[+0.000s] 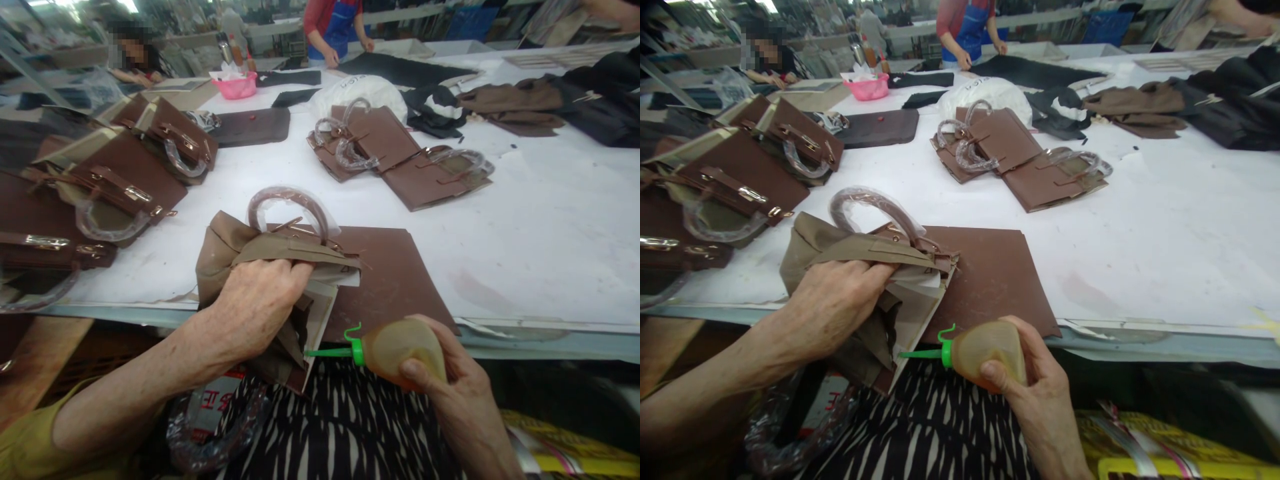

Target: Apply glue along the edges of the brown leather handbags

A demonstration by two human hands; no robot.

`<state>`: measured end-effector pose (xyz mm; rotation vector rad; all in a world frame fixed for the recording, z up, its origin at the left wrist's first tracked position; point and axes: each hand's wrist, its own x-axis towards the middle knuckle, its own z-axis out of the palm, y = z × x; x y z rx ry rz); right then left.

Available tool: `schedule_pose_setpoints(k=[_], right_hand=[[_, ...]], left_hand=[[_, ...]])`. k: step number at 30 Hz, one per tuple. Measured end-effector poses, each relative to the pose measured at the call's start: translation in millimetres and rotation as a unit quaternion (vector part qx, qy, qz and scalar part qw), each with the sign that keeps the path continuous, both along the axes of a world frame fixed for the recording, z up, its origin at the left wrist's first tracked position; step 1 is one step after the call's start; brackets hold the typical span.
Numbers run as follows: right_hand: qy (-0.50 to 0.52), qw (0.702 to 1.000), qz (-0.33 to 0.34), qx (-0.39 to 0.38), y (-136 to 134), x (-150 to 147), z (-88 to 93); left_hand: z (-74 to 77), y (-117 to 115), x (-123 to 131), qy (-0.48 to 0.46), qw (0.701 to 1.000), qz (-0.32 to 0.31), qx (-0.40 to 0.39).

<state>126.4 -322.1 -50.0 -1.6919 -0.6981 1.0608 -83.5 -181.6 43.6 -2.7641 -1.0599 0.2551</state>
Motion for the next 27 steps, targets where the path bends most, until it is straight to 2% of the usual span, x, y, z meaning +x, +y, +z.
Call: schedule_pose_setpoints(k=[6,10,13,17,20,23,27], right_hand=[[0.073,0.997,-0.026,-0.007,-9,-12,7.3],[0.102,0.994,-0.037,-0.008,-14,-14,3.4],[0.058,0.998,-0.015,-0.004,-11,-7,-2.4],[-0.037,0.999,-0.027,-0.007,-5,-1,-4.0],[-0.050,0.998,-0.026,-0.015,-4,1,-5.0],[-0.017,0.999,-0.020,-0.027,-9,1,-9.1],[0.087,0.995,-0.017,-0.051,-15,-3,-9.7]], left_hand=[[-0.1,0,0,0.014,1.000,0.012,-0.020],[-0.7,2,1,0.016,1.000,0.012,-0.018],[-0.6,2,1,0.018,1.000,0.013,-0.021],[0.4,1,1,0.021,0.999,0.015,-0.021],[1.6,0,2,0.024,0.999,0.019,-0.027],[2.1,0,1,0.020,0.999,0.016,-0.023],[1.3,1,0,0.013,1.000,0.010,-0.011]])
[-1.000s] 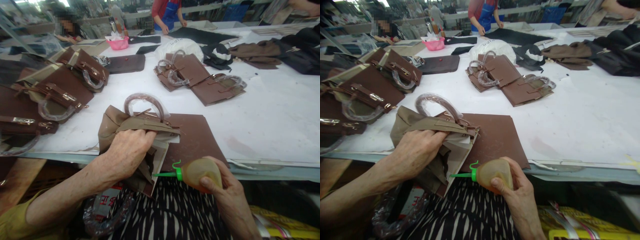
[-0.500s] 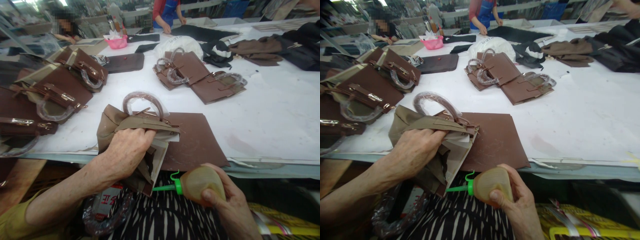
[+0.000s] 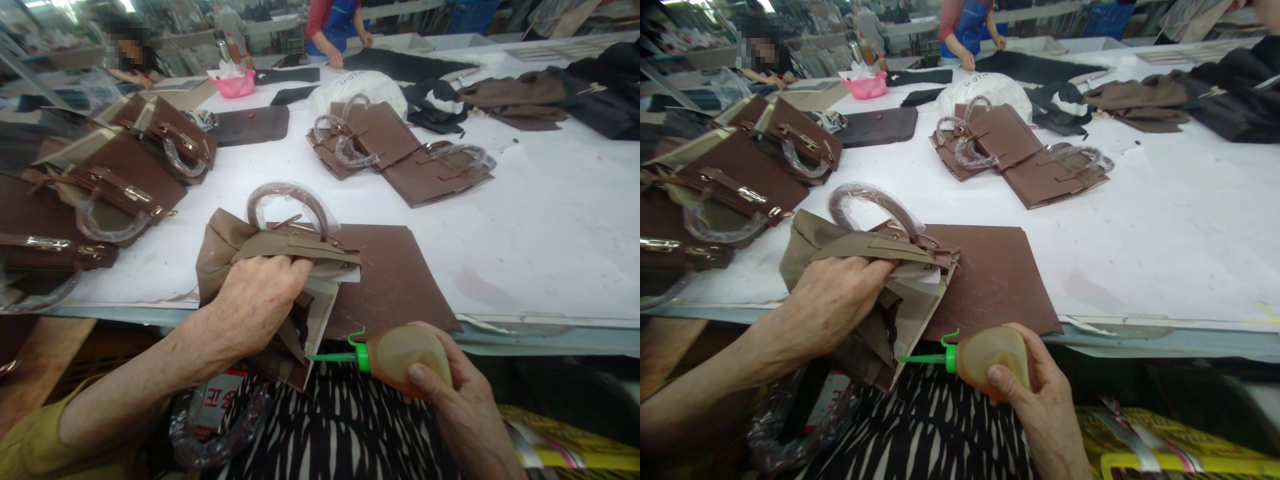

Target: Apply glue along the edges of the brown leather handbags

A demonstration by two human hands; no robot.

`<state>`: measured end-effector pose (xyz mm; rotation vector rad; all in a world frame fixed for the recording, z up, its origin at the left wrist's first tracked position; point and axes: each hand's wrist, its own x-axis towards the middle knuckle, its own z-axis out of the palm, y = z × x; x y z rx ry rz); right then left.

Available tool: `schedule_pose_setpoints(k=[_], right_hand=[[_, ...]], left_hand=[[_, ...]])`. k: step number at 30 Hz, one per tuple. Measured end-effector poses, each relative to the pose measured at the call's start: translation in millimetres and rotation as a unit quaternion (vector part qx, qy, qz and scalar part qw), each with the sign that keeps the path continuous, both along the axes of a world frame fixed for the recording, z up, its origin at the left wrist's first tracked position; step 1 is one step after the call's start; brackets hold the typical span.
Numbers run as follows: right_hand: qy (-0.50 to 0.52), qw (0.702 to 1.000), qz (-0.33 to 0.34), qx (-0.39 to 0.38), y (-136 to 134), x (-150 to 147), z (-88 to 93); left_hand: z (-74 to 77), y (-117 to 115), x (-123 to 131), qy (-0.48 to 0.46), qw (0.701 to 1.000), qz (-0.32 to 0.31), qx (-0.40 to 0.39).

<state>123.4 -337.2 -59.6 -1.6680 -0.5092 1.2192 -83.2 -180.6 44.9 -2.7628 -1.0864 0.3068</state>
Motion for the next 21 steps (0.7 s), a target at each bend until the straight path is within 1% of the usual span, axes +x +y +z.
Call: schedule_pose_setpoints(k=[4,10,18,21], right_hand=[[0.071,0.997,-0.034,-0.004,-2,-10,6.4],[0.144,0.990,0.001,0.009,-3,-14,6.0],[0.164,0.986,-0.031,-0.018,-5,-21,6.7],[0.166,0.985,-0.031,-0.025,-5,-22,8.2]], left_hand=[[0.0,-1,-1,0.009,1.000,0.000,0.011],[1.8,-1,0,0.024,1.000,0.007,0.000],[1.1,1,1,0.009,1.000,0.005,-0.007],[1.0,1,0,0.011,1.000,0.000,-0.009]])
